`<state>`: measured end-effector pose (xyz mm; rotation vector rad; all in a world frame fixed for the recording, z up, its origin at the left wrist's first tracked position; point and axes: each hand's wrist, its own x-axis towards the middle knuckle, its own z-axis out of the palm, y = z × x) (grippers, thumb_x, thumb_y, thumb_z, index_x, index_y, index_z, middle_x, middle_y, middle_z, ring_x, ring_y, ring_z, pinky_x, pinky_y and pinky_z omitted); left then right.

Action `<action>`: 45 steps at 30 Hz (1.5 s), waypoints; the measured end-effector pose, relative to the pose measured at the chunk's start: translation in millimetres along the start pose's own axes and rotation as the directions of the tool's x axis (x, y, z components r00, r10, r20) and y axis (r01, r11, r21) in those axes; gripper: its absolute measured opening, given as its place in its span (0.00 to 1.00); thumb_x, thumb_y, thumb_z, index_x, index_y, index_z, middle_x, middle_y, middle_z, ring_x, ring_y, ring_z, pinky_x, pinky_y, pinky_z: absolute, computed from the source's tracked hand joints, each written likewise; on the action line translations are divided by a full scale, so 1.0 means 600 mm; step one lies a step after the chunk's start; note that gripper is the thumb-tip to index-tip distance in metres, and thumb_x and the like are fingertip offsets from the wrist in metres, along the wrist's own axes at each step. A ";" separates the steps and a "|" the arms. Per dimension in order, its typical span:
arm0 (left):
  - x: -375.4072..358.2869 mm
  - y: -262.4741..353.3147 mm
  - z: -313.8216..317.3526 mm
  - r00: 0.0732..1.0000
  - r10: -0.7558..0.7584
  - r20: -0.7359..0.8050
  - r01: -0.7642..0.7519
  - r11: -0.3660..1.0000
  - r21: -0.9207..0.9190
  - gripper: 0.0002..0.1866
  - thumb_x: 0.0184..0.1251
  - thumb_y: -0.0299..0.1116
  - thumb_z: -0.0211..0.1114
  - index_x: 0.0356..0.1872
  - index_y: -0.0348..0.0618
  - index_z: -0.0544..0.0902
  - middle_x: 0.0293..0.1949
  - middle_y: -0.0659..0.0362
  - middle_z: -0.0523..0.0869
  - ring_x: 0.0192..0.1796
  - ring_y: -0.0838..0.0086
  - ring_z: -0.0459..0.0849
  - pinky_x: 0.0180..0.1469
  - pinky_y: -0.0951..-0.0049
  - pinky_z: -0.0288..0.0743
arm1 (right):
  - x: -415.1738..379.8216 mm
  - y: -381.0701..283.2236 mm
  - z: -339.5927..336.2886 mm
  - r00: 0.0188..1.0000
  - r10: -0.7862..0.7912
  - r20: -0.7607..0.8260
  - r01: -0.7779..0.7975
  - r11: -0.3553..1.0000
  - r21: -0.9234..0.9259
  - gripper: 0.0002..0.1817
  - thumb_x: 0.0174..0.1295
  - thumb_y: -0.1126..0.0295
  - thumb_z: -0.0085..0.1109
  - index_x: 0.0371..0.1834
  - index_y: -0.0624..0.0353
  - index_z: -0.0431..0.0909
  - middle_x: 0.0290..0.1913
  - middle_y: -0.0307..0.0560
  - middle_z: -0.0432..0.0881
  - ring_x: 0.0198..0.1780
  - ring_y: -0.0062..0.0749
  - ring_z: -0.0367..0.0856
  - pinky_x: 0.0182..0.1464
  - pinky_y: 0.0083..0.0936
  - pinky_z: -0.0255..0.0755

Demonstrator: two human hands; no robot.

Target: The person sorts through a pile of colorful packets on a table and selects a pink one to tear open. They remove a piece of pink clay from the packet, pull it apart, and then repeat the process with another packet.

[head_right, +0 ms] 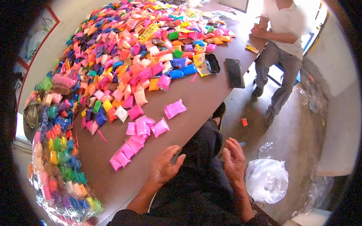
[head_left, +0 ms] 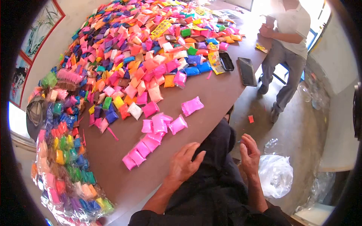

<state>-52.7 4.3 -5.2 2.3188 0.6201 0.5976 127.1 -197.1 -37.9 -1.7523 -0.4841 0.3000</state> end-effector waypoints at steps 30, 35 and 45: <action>-0.052 -0.472 -0.378 0.762 -0.492 -0.421 0.613 0.758 0.224 0.08 0.62 0.31 0.70 0.32 0.36 0.86 0.27 0.48 0.89 0.32 0.61 0.90 0.37 0.58 0.80 | 0.247 -0.101 0.250 0.628 -0.628 0.459 0.778 0.505 -0.374 0.20 0.62 0.69 0.66 0.59 0.51 0.86 0.69 0.52 0.80 0.74 0.54 0.74 0.73 0.50 0.67; -0.036 -0.400 -0.397 0.801 -0.501 -0.328 0.584 0.774 0.245 0.04 0.60 0.26 0.68 0.30 0.35 0.83 0.25 0.50 0.88 0.28 0.67 0.88 0.32 0.64 0.80 | 0.250 -0.092 0.263 0.690 -0.520 0.504 0.719 0.573 -0.393 0.23 0.62 0.68 0.63 0.63 0.49 0.84 0.66 0.49 0.81 0.74 0.51 0.74 0.73 0.50 0.66; -0.046 -0.468 -0.421 0.802 -0.555 -0.223 0.585 0.804 0.104 0.02 0.56 0.22 0.68 0.28 0.34 0.84 0.22 0.55 0.86 0.26 0.74 0.85 0.30 0.71 0.77 | 0.186 -0.091 0.225 0.845 -0.463 0.267 0.531 0.785 -0.319 0.26 0.55 0.76 0.68 0.60 0.57 0.80 0.53 0.54 0.81 0.58 0.55 0.81 0.59 0.44 0.77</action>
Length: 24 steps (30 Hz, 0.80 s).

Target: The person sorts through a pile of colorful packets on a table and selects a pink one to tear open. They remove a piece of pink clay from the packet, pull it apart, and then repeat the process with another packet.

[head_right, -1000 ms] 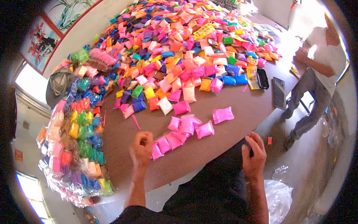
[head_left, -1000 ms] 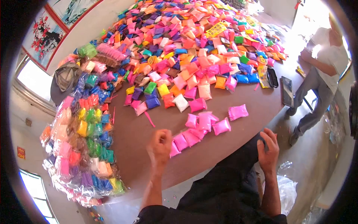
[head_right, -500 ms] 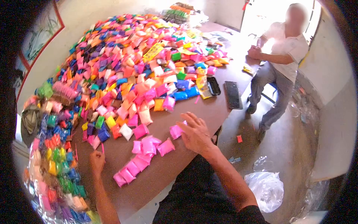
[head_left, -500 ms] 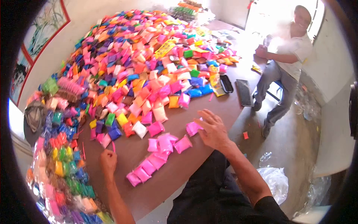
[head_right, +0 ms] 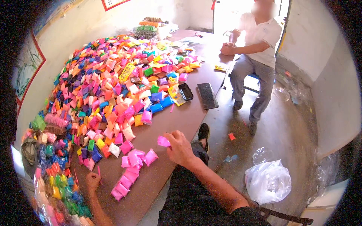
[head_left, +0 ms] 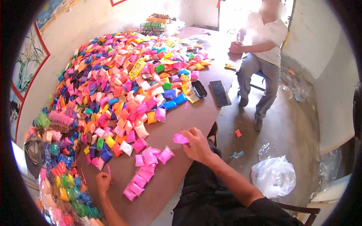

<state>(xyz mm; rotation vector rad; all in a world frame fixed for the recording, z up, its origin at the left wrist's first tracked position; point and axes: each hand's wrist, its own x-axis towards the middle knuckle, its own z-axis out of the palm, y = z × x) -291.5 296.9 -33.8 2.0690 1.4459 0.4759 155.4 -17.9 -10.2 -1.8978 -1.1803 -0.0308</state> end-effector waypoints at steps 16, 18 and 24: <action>-0.048 0.060 0.001 0.867 0.443 -0.229 -0.313 0.841 0.441 0.06 0.63 0.23 0.65 0.37 0.36 0.76 0.28 0.49 0.76 0.30 0.55 0.76 0.38 0.58 0.74 | -0.064 -0.009 -0.013 0.969 0.246 0.030 -0.197 0.692 0.694 0.24 0.63 0.77 0.72 0.62 0.62 0.79 0.47 0.39 0.87 0.49 0.22 0.85 0.53 0.23 0.79; -0.099 0.177 -0.028 0.866 0.439 -0.237 -0.303 0.840 0.450 0.07 0.68 0.27 0.67 0.38 0.38 0.76 0.29 0.51 0.78 0.31 0.59 0.77 0.39 0.61 0.74 | -0.084 -0.002 -0.019 0.934 0.274 0.228 -0.336 0.461 0.821 0.25 0.65 0.79 0.70 0.67 0.61 0.79 0.50 0.36 0.87 0.50 0.18 0.85 0.53 0.20 0.79; -0.235 0.420 0.025 0.947 0.319 -0.045 -0.322 0.931 -0.173 0.05 0.73 0.27 0.67 0.43 0.41 0.80 0.38 0.62 0.84 0.42 0.80 0.81 0.44 0.71 0.77 | -0.131 -0.024 -0.053 0.890 0.313 0.331 -0.424 0.306 0.852 0.16 0.76 0.71 0.65 0.63 0.61 0.81 0.45 0.37 0.86 0.45 0.17 0.82 0.49 0.21 0.79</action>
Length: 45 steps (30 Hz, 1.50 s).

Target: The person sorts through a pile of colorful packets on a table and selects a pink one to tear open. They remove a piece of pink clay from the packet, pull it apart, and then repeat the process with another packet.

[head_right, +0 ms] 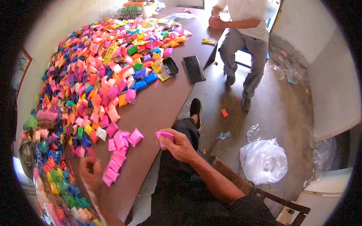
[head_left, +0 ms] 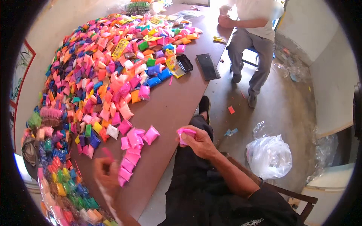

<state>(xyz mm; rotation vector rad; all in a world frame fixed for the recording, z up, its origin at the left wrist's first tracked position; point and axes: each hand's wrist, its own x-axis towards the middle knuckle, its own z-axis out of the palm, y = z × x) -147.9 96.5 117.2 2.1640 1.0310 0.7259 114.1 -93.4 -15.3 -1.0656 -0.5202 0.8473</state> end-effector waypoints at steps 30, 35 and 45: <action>-0.087 0.220 0.374 0.683 0.692 0.234 -0.604 0.715 -0.353 0.09 0.60 0.22 0.74 0.39 0.43 0.84 0.29 0.55 0.83 0.28 0.60 0.86 0.29 0.64 0.78 | -0.175 -0.104 -0.123 0.740 -0.625 -0.248 0.143 0.506 -0.851 0.15 0.59 0.79 0.73 0.49 0.61 0.84 0.47 0.52 0.91 0.46 0.47 0.91 0.48 0.36 0.85; -0.064 0.194 0.403 0.654 0.699 0.289 -0.687 0.709 -0.162 0.08 0.61 0.20 0.73 0.39 0.41 0.84 0.28 0.53 0.83 0.27 0.62 0.86 0.29 0.65 0.78 | -0.177 -0.102 -0.134 0.700 -0.691 -0.179 0.208 0.437 -0.875 0.19 0.54 0.82 0.77 0.45 0.60 0.78 0.45 0.54 0.91 0.44 0.46 0.92 0.47 0.35 0.85; -0.077 0.238 0.409 0.644 0.729 0.231 -0.595 0.668 -0.447 0.07 0.60 0.23 0.75 0.36 0.42 0.84 0.28 0.53 0.85 0.26 0.61 0.87 0.29 0.64 0.79 | -0.192 -0.133 -0.158 0.673 -0.732 -0.105 0.158 0.281 -0.946 0.16 0.56 0.81 0.76 0.42 0.59 0.78 0.43 0.53 0.91 0.42 0.41 0.92 0.44 0.32 0.84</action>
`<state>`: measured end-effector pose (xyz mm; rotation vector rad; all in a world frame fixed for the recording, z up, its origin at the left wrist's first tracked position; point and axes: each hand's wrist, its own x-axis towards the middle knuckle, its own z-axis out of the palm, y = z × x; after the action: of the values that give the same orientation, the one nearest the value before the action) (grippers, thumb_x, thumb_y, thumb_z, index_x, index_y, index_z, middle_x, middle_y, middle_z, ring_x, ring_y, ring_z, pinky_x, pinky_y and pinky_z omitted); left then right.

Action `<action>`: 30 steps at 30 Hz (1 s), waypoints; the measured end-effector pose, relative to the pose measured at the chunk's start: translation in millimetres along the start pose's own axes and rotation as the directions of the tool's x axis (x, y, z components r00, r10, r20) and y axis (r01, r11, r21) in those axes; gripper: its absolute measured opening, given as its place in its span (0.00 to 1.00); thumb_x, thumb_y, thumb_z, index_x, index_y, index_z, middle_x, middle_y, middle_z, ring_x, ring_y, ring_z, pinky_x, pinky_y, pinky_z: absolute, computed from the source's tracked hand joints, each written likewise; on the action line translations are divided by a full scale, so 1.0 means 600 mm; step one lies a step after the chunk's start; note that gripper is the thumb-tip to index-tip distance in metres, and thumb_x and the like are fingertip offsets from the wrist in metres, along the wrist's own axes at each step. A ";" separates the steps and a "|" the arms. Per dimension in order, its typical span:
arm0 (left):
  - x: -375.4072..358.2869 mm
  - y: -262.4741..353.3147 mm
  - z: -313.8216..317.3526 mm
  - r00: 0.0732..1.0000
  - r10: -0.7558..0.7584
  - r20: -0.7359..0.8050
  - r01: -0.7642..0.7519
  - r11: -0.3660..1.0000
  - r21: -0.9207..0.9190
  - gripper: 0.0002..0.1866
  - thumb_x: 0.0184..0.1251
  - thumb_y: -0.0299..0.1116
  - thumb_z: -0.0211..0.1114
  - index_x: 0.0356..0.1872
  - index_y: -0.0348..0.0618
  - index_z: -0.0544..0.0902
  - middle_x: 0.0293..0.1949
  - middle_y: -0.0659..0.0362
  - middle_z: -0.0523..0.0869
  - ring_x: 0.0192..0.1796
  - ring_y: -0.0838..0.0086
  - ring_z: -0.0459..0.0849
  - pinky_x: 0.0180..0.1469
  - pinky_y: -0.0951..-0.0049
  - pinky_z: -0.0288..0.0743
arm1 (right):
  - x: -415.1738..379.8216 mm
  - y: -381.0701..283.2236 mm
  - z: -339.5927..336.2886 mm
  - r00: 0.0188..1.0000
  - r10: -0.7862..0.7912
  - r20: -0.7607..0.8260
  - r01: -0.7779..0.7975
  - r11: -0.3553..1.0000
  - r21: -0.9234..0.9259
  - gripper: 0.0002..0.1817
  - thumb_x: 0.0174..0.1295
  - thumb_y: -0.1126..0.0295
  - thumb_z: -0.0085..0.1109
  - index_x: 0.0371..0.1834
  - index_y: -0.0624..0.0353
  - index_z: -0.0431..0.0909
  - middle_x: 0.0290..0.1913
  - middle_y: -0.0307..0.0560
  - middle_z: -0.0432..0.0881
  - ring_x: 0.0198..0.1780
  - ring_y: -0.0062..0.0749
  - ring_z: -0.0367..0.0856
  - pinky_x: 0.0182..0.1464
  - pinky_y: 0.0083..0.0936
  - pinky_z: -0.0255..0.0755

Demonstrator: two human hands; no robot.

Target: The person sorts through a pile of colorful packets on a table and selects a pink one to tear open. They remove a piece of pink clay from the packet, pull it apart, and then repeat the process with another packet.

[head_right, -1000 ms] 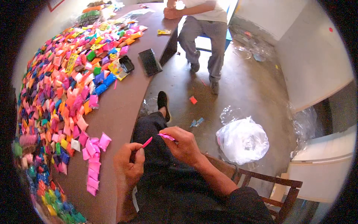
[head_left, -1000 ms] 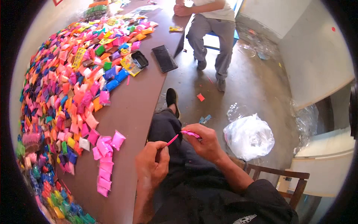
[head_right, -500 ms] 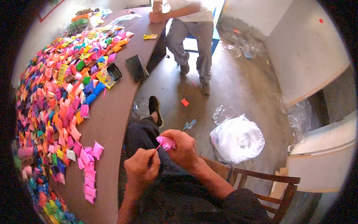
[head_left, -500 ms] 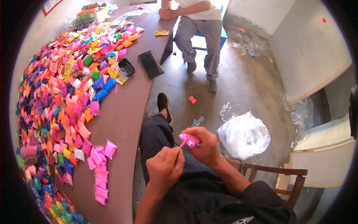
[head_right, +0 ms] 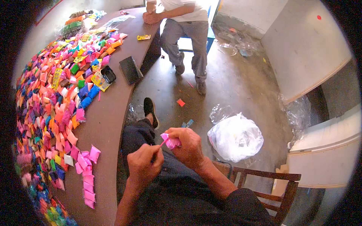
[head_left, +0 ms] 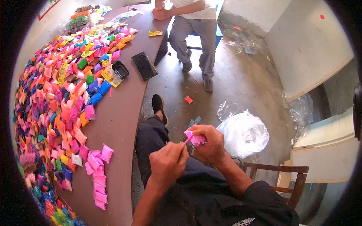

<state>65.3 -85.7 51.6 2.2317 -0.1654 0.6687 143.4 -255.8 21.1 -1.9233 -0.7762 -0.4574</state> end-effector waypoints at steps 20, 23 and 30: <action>-0.008 0.002 -0.004 0.997 -0.076 0.007 0.076 0.997 0.014 0.08 0.61 0.20 0.74 0.39 0.41 0.86 0.28 0.53 0.84 0.27 0.61 0.87 0.29 0.64 0.79 | -0.019 -0.029 0.025 0.802 0.525 0.285 -0.595 0.659 0.460 0.07 0.75 0.72 0.63 0.49 0.63 0.85 0.38 0.38 0.87 0.40 0.16 0.81 0.42 0.20 0.77; -0.013 -0.005 0.008 0.999 -0.044 -0.023 0.044 0.999 0.003 0.07 0.61 0.20 0.74 0.38 0.41 0.85 0.27 0.53 0.84 0.27 0.60 0.86 0.29 0.63 0.78 | -0.024 -0.032 0.026 0.756 0.559 0.341 -0.655 0.653 0.381 0.08 0.75 0.70 0.62 0.47 0.63 0.85 0.36 0.37 0.88 0.37 0.16 0.80 0.41 0.21 0.77; -0.017 -0.042 0.022 0.994 -0.099 -0.052 0.102 0.993 0.066 0.07 0.61 0.21 0.74 0.35 0.41 0.83 0.26 0.52 0.82 0.27 0.58 0.85 0.29 0.61 0.77 | -0.023 -0.037 0.030 0.713 0.643 0.281 -0.699 0.621 0.354 0.10 0.75 0.68 0.62 0.45 0.65 0.86 0.34 0.40 0.88 0.36 0.18 0.80 0.39 0.25 0.77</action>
<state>70.0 -78.9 22.2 2.2706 -0.0056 0.6822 117.9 -237.3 18.7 -1.6543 -0.1447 0.3044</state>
